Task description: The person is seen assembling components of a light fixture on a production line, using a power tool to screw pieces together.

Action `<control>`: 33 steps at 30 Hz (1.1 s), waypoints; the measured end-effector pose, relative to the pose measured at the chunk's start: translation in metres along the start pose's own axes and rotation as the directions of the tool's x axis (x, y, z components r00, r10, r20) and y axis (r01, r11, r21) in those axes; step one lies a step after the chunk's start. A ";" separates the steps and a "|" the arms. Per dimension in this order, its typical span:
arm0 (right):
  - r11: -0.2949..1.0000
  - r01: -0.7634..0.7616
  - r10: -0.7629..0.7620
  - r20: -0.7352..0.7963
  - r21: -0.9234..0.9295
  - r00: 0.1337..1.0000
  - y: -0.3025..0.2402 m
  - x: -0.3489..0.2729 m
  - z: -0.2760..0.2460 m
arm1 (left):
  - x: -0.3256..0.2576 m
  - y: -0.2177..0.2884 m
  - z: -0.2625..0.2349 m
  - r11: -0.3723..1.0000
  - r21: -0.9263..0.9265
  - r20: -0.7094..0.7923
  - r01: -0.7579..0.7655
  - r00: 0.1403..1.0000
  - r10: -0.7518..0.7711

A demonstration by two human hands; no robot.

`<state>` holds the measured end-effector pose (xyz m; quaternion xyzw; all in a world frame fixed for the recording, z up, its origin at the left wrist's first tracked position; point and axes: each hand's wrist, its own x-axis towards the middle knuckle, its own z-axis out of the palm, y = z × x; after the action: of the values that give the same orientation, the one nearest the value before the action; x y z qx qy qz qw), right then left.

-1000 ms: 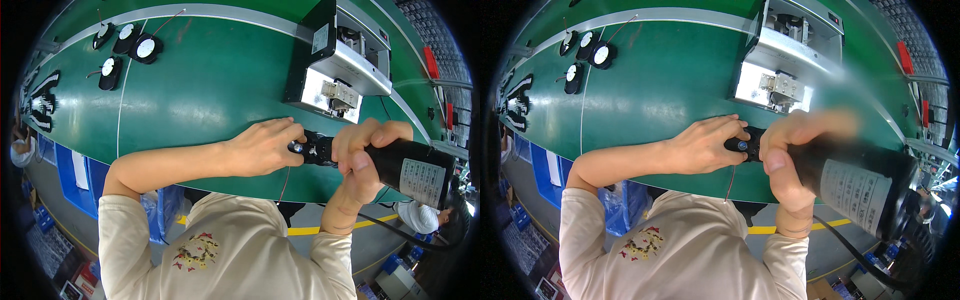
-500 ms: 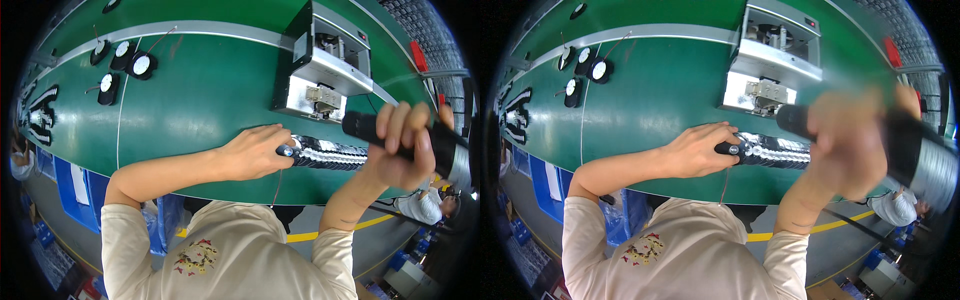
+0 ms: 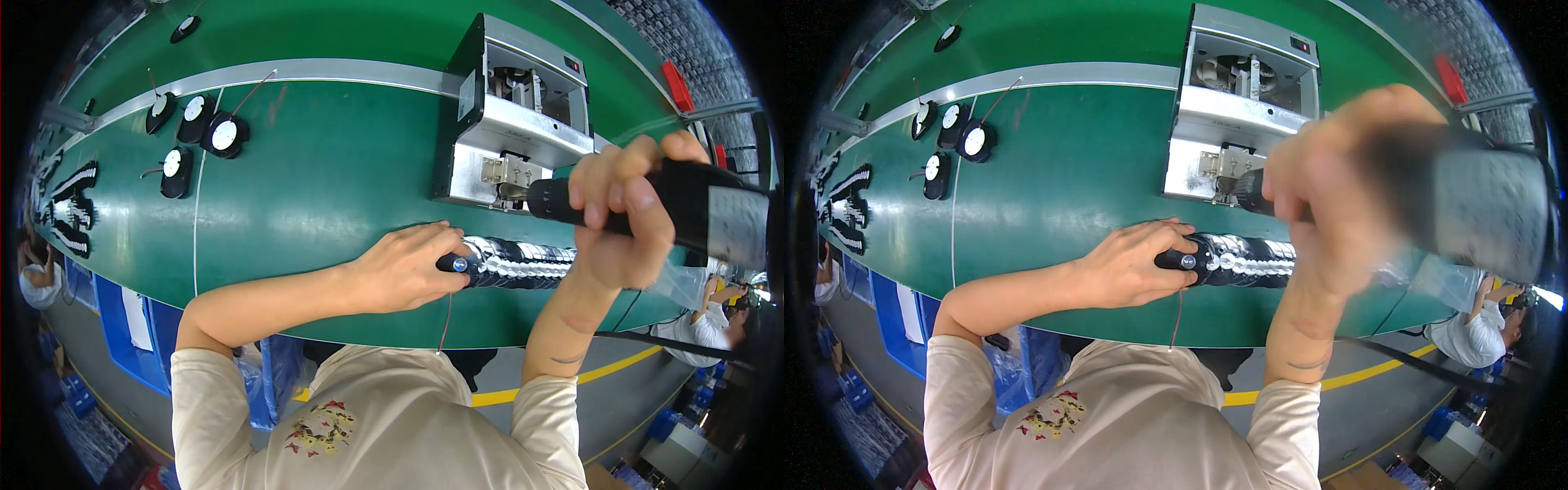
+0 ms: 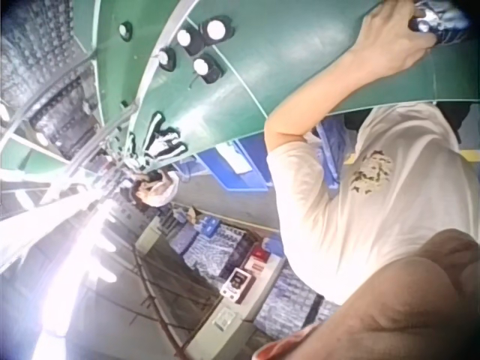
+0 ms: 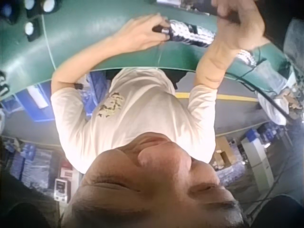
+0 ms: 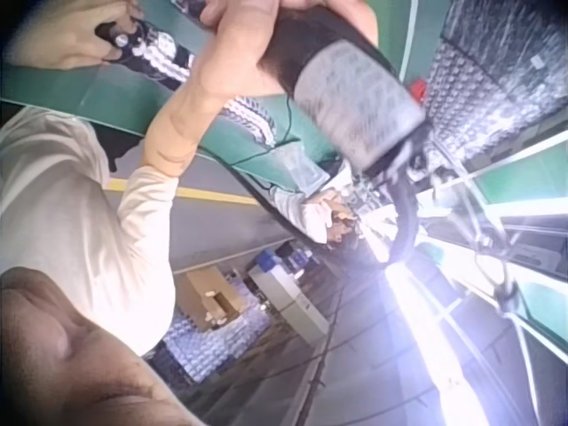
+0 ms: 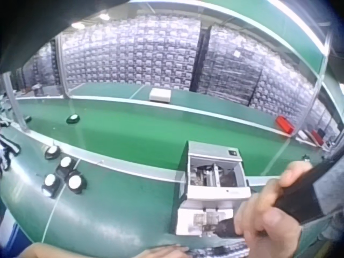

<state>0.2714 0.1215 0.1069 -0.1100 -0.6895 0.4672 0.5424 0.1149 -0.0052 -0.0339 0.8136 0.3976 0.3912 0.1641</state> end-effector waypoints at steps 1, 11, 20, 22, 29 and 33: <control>0.999 0.045 -0.044 0.044 -0.027 0.998 -0.004 0.000 -0.009 | 0.000 0.000 0.001 1.000 -0.011 -0.002 -0.008 1.000 0.007; 0.996 -0.033 0.040 -0.080 0.087 0.996 0.003 -0.008 -0.007 | 0.007 0.003 -0.004 1.000 -0.017 0.029 0.005 1.000 -0.004; 0.989 -0.148 0.150 -0.202 0.026 0.968 -0.001 0.006 0.009 | 0.006 0.004 -0.004 0.999 -0.032 0.035 0.014 0.999 -0.012; 0.986 -0.164 0.165 -0.129 0.022 0.978 0.004 0.008 0.008 | 0.005 0.004 -0.005 0.999 -0.034 0.041 0.014 0.999 -0.013; 0.982 -0.131 0.137 -0.036 0.133 0.990 -0.002 -0.012 0.006 | 0.002 0.003 -0.001 1.000 -0.020 0.008 -0.005 1.000 0.005; 0.972 -0.097 0.062 0.162 0.216 0.985 -0.018 -0.041 -0.005 | -0.003 0.002 0.002 1.000 0.012 0.018 0.014 1.000 -0.015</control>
<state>0.2975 0.0873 0.0938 -0.0396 -0.6677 0.5699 0.4773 0.1165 -0.0088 -0.0360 0.8152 0.4043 0.3801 0.1657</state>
